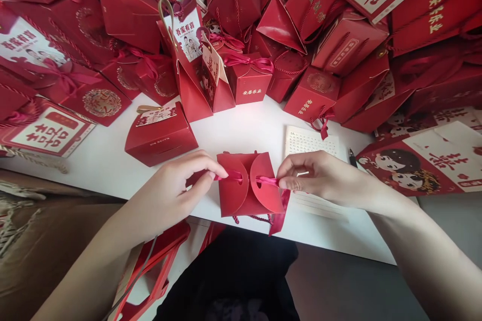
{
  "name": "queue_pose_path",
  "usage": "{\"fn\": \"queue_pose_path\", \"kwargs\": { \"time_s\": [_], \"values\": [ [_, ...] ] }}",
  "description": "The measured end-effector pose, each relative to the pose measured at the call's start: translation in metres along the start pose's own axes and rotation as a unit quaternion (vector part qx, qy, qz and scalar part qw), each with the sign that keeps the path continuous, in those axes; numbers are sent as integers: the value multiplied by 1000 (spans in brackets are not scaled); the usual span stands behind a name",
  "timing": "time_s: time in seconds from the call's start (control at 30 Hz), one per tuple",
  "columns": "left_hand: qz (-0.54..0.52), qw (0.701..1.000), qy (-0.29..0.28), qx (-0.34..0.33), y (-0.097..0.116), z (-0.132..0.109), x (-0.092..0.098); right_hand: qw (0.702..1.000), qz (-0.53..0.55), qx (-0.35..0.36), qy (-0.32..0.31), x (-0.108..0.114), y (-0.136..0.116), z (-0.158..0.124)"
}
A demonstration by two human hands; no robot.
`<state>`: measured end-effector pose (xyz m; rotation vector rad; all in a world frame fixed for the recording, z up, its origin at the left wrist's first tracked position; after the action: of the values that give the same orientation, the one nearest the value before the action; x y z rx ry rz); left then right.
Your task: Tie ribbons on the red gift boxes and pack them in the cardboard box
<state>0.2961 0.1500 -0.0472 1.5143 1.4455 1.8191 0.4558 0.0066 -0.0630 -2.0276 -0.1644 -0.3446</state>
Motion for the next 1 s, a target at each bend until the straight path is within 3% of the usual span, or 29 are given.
{"fn": "queue_pose_path", "kwargs": {
  "time_s": [0.17, 0.3, 0.4, 0.57, 0.77, 0.9, 1.0],
  "values": [
    [28, 999, 6, 21, 5, 0, -1, 998, -24, -32, -57, -3, 0, -3],
    [39, 995, 67, 63, 0, -1, 1, 998, 6, -26, -55, -4, -1, -2],
    [35, 991, 75, 101, -12, -5, 1, 998, 4, -29, -52, -1, 4, 0],
    [10, 996, 78, 39, -21, -12, 4, 996, -70, -7, -60, 10, 17, 0],
    [-27, 999, 26, 27, -30, -14, -1, 997, -8, 81, 11, 2, 16, -2],
    [-21, 999, -41, 29, -36, -12, -8, 996, 28, 62, -64, -21, 17, 2],
    [-28, 995, -79, 47, -44, -15, -10, 994, 34, 49, -89, -23, 19, 3]
  ]
}}
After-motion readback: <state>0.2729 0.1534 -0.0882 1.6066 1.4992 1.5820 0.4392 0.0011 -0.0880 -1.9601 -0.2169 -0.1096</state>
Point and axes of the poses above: each hand's wrist, its own z-axis towards the middle knuckle, its own x-axis out of the back of the hand, y = z × x, the point moved 6 cm from there along z, towards the middle knuckle, and after that the axes turned 1 degree about y, right-handed, at the moved point
